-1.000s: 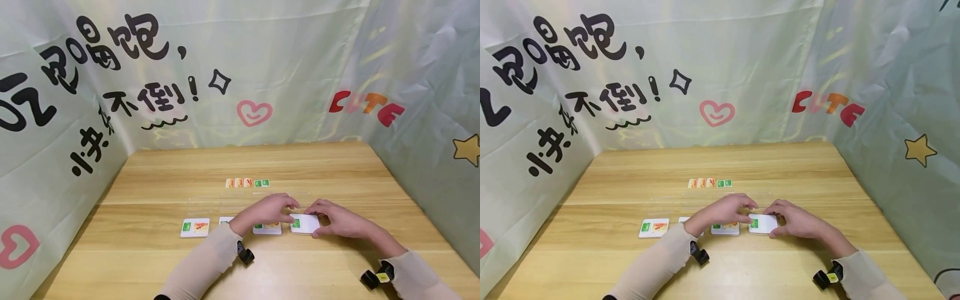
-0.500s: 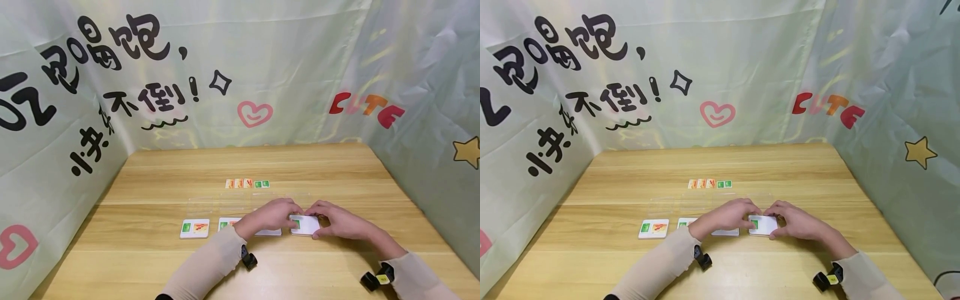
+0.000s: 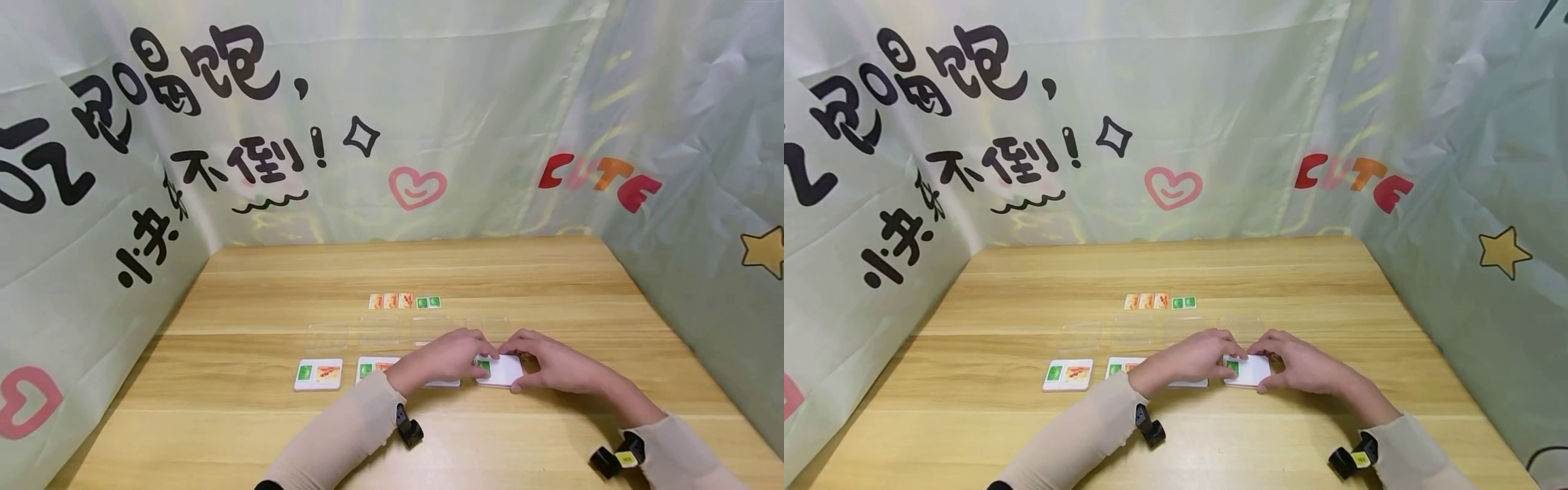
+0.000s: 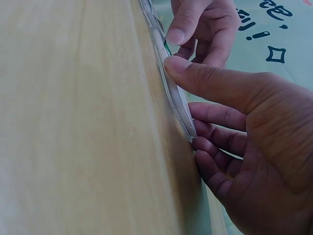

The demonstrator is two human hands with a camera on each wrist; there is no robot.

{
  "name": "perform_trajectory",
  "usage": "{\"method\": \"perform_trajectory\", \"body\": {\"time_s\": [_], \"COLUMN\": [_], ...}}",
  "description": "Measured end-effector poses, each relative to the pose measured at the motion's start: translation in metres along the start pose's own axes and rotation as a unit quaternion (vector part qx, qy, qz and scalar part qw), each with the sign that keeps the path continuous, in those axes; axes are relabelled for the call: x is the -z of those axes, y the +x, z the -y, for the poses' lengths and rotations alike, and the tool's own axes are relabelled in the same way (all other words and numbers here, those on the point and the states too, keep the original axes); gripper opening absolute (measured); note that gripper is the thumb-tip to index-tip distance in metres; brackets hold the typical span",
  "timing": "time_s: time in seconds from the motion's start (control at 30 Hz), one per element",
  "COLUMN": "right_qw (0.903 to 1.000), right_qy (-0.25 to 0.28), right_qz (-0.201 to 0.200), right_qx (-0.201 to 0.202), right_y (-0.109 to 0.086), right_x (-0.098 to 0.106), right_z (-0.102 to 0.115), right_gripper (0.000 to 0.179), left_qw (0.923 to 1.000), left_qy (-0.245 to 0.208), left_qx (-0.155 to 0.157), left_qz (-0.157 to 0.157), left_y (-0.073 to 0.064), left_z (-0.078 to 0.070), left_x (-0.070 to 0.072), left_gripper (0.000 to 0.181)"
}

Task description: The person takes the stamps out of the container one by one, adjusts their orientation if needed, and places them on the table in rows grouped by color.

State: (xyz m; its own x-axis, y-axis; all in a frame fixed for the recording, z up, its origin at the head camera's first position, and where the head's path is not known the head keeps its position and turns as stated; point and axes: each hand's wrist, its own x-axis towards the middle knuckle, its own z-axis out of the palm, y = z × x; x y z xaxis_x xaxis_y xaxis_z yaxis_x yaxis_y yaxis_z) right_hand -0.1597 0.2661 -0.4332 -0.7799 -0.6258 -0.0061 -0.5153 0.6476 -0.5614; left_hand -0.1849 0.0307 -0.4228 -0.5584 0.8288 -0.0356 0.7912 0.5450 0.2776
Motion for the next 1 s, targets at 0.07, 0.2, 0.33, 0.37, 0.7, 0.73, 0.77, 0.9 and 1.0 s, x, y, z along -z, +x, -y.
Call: {"method": "perform_trajectory", "body": {"time_s": [0.07,0.2,0.33,0.37,0.7,0.73,0.77,0.9,1.0], "right_qw": [1.0000,1.0000,1.0000,1.0000,1.0000,1.0000,1.0000,1.0000,1.0000], "right_qy": [-0.001,-0.003,-0.002,-0.003,-0.001,-0.001,-0.001,0.001,0.004], "right_qz": [0.000,-0.002,-0.004,-0.003,-0.006,-0.006,-0.006,-0.006,-0.006], "right_qx": [0.001,0.003,0.003,0.003,0.006,0.006,0.006,0.006,0.005], "right_y": [0.0000,0.0004,0.0004,0.0003,-0.0006,-0.0008,-0.0009,-0.0011,-0.0011], "right_x": [-0.0003,-0.0007,-0.0008,-0.0008,-0.0019,-0.0019,-0.0020,-0.0017,-0.0012], "right_z": [-0.0005,-0.0016,-0.0017,-0.0017,-0.0014,-0.0012,-0.0011,0.0000,0.0002], "right_gripper": [0.051,0.052,0.052,0.052,0.051,0.051,0.051,0.051,0.051], "left_qw": [1.0000,0.9996,0.9991,0.9990,0.9993,0.9993,0.9994,0.9993,0.9993], "left_qy": [0.009,0.027,0.042,0.044,0.038,0.036,0.035,0.035,0.037], "left_qx": [0.000,-0.001,-0.007,-0.008,-0.008,-0.007,-0.007,-0.006,-0.008], "left_qz": [0.001,0.002,0.003,0.004,0.000,0.000,-0.001,-0.003,-0.005], "left_y": [-0.0007,-0.0008,0.0003,0.0006,0.0004,0.0001,-0.0002,-0.0005,0.0001], "left_z": [-0.0010,-0.0018,-0.0016,-0.0014,-0.0022,-0.0025,-0.0027,-0.0033,-0.0031], "left_x": [0.0001,-0.0011,-0.0027,-0.0030,-0.0047,-0.0047,-0.0048,-0.0046,-0.0047], "left_gripper": [0.036,0.036,0.035,0.035,0.029,0.029,0.028,0.024,0.021]}}
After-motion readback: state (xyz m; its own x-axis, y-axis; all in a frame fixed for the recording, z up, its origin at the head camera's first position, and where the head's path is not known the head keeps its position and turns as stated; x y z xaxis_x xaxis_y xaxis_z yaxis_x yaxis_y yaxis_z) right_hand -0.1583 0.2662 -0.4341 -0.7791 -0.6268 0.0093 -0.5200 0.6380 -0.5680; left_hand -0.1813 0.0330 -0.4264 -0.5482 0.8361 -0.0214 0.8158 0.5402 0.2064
